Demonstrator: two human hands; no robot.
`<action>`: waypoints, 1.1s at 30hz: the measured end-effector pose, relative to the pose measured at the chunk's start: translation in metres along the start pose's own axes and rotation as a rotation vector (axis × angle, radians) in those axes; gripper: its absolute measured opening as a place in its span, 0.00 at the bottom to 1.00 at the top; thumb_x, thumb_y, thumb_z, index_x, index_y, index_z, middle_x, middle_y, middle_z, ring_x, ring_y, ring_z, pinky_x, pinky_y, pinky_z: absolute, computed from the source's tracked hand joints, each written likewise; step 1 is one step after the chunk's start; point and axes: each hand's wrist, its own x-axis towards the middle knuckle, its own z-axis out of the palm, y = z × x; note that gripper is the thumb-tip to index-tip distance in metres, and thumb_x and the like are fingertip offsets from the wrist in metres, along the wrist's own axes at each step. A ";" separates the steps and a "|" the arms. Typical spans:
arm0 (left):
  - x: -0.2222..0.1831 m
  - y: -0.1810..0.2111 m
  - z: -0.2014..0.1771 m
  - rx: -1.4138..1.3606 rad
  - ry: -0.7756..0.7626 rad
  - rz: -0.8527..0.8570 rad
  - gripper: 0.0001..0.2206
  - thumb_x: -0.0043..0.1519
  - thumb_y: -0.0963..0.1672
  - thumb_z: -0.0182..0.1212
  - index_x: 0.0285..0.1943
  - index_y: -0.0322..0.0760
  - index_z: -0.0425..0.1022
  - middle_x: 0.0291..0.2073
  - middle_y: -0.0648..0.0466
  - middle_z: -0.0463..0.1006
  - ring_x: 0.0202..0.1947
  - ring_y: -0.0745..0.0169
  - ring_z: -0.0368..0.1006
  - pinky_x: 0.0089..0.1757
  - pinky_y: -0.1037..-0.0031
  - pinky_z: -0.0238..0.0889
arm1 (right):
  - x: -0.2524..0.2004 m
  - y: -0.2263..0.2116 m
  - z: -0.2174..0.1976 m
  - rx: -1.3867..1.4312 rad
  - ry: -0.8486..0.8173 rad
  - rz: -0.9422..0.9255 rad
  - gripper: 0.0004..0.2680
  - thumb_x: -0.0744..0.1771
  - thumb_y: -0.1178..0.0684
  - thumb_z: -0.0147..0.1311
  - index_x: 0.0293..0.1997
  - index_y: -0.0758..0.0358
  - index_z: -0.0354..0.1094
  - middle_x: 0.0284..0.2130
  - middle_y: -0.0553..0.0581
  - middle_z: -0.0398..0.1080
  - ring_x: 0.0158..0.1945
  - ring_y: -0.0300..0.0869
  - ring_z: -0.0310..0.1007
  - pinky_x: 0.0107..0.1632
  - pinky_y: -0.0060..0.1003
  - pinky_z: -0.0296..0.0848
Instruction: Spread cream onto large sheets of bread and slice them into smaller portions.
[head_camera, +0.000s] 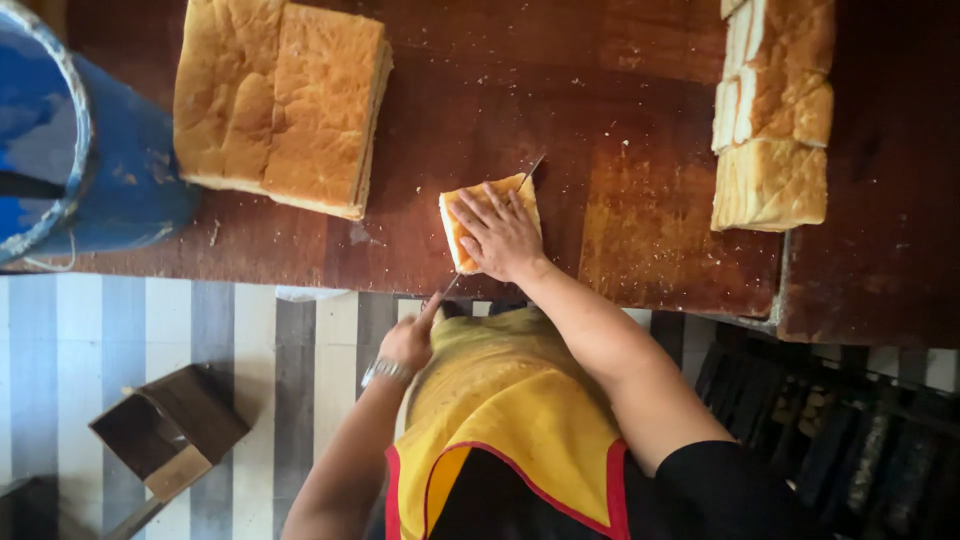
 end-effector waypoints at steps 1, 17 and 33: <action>0.016 0.012 -0.003 -0.009 0.002 -0.010 0.29 0.67 0.43 0.50 0.77 0.67 0.55 0.37 0.42 0.78 0.38 0.39 0.78 0.41 0.52 0.71 | 0.001 0.001 -0.001 -0.004 -0.006 -0.011 0.24 0.71 0.32 0.23 0.79 0.35 0.29 0.78 0.42 0.29 0.80 0.50 0.25 0.76 0.55 0.24; -0.147 -0.115 0.012 0.015 -0.006 -0.206 0.27 0.63 0.44 0.53 0.71 0.75 0.62 0.39 0.51 0.80 0.38 0.46 0.79 0.38 0.58 0.74 | 0.000 0.010 -0.008 0.013 0.106 0.018 0.24 0.71 0.33 0.34 0.78 0.38 0.37 0.77 0.48 0.39 0.79 0.54 0.33 0.75 0.59 0.30; 0.016 0.013 -0.044 -0.466 -0.022 0.215 0.30 0.59 0.43 0.60 0.73 0.52 0.64 0.44 0.38 0.81 0.40 0.38 0.78 0.43 0.59 0.72 | -0.081 0.072 0.063 1.852 0.116 0.923 0.23 0.64 0.41 0.59 0.65 0.47 0.60 0.58 0.49 0.68 0.61 0.44 0.65 0.60 0.60 0.63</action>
